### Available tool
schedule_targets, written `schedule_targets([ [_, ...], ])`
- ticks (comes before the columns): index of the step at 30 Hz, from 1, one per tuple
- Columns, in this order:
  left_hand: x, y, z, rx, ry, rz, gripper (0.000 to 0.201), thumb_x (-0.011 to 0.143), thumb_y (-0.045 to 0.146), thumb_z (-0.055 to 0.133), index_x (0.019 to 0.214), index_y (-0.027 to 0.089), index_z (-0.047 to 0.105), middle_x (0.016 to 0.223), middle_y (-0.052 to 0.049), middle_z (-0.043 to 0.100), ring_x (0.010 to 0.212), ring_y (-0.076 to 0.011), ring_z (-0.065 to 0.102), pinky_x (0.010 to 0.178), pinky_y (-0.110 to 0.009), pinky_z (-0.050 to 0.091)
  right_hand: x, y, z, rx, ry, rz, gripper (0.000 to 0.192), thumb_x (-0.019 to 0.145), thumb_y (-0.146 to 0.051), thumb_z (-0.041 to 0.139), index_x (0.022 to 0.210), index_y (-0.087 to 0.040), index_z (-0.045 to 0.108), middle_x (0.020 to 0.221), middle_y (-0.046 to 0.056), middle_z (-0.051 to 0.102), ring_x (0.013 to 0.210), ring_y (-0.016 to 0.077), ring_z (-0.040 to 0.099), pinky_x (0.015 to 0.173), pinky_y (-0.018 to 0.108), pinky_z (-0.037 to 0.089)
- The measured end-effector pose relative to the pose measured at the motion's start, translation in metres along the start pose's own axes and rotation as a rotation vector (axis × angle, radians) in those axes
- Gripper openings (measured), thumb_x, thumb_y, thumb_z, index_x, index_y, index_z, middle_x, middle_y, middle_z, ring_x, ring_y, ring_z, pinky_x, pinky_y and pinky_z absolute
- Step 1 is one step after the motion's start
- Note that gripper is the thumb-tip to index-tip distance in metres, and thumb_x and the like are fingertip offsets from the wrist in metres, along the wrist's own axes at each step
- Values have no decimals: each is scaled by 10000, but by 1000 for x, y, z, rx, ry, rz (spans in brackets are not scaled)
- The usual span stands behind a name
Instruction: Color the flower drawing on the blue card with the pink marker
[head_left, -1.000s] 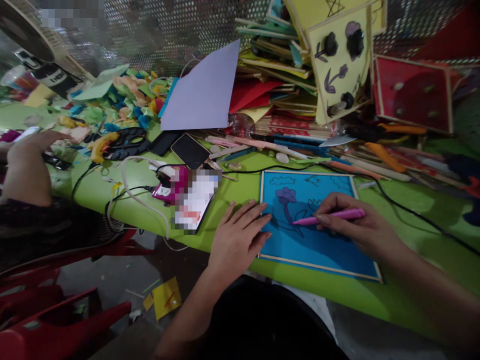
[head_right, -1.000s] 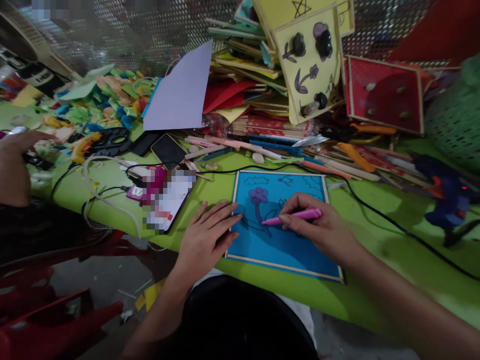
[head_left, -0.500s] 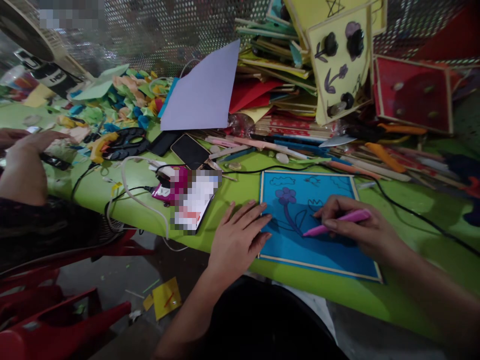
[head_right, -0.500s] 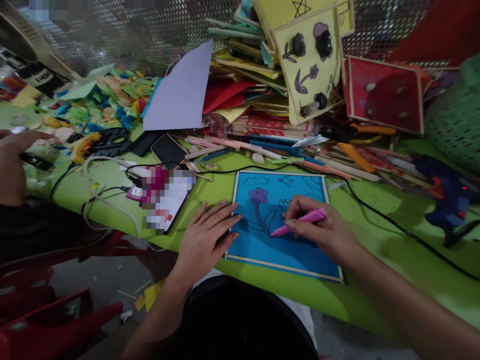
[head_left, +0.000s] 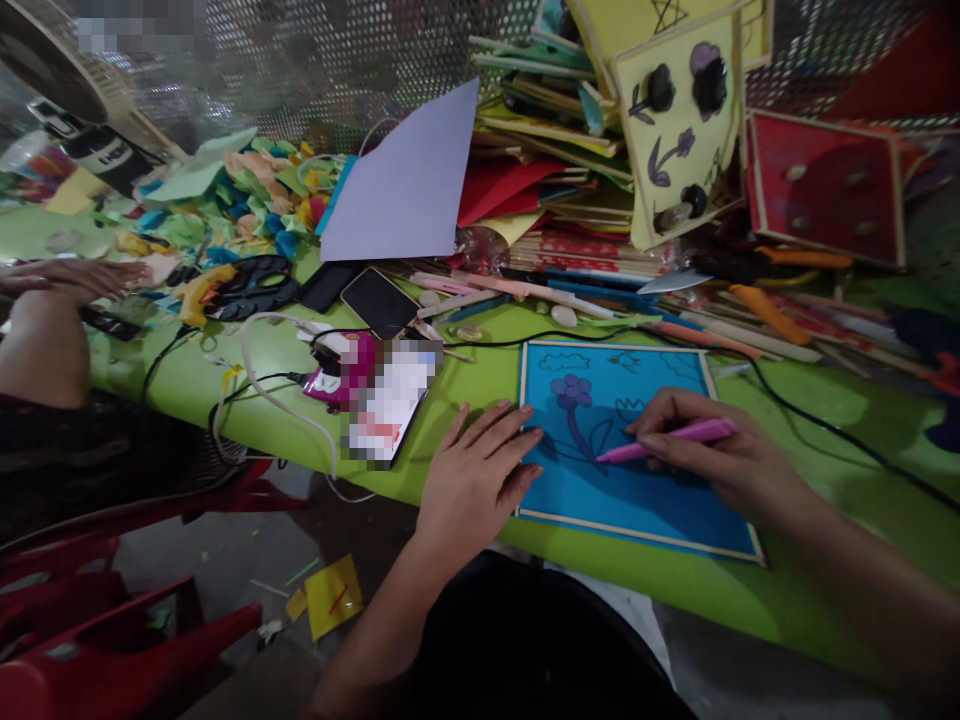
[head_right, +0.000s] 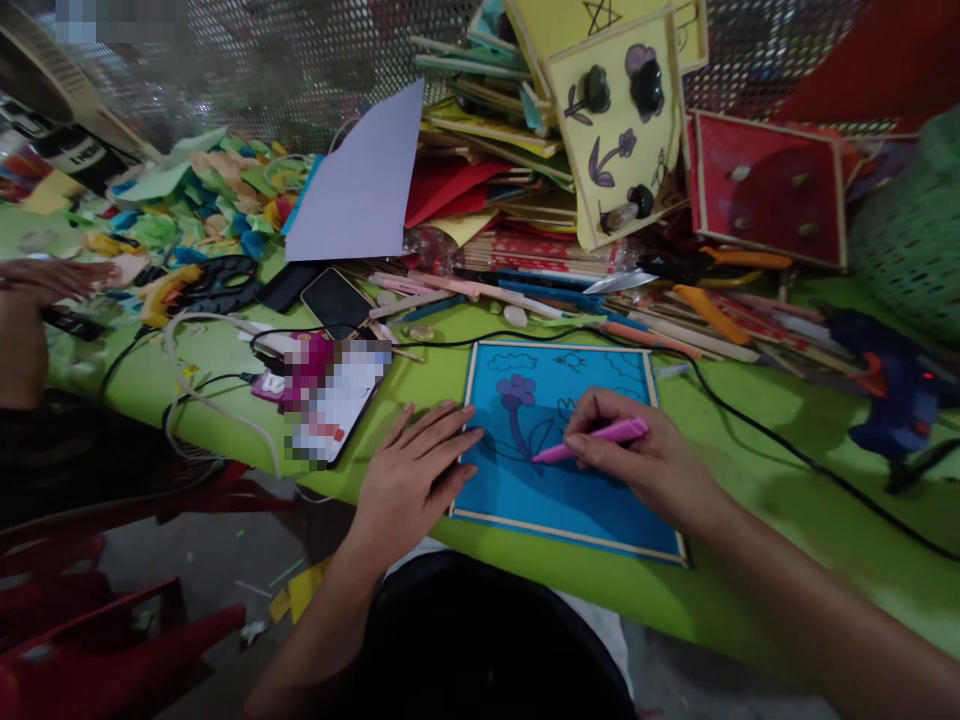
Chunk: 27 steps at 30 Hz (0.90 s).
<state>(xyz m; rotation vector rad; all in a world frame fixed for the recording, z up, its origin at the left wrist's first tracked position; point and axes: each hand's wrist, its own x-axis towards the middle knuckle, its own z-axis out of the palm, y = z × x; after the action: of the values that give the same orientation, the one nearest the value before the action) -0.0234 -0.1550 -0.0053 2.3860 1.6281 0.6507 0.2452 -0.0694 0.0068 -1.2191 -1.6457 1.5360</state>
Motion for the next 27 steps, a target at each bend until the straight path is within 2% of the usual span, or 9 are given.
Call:
schedule_targets([
  [3, 0, 0, 0, 5, 6, 4, 305, 1022, 326, 547, 1291, 259, 673, 1443, -41, 641, 1394, -236, 550, 1238, -553, 349, 0, 0, 1, -6, 4, 0, 329, 770, -522, 791, 704, -230, 656, 599, 4, 614, 585, 172, 547, 528, 287, 405],
  [17, -1, 0, 0, -5, 3, -1, 307, 1024, 328, 542, 1292, 252, 672, 1450, -41, 635, 1402, -240, 540, 1240, -550, 346, 1, 2, 1, -6, 4, -5, 277, 807, -480, 785, 762, -233, 668, 639, -13, 630, 573, 140, 518, 536, 266, 384],
  [22, 0, -1, 0, -7, 15, 6, 305, 1026, 329, 539, 1290, 253, 673, 1442, -40, 642, 1393, -236, 550, 1236, -552, 350, 0, 5, -1, 34, -10, -4, 328, 776, -511, 797, 695, -231, 647, 614, -9, 595, 613, 164, 546, 546, 272, 403],
  [27, -1, -2, 1, -1, 6, 7, 311, 1022, 327, 548, 1299, 258, 669, 1452, -39, 634, 1402, -236, 541, 1247, -553, 332, 0, 5, -1, 4, 1, 11, 320, 783, -511, 790, 720, -225, 661, 638, -3, 616, 587, 154, 535, 534, 271, 399],
])
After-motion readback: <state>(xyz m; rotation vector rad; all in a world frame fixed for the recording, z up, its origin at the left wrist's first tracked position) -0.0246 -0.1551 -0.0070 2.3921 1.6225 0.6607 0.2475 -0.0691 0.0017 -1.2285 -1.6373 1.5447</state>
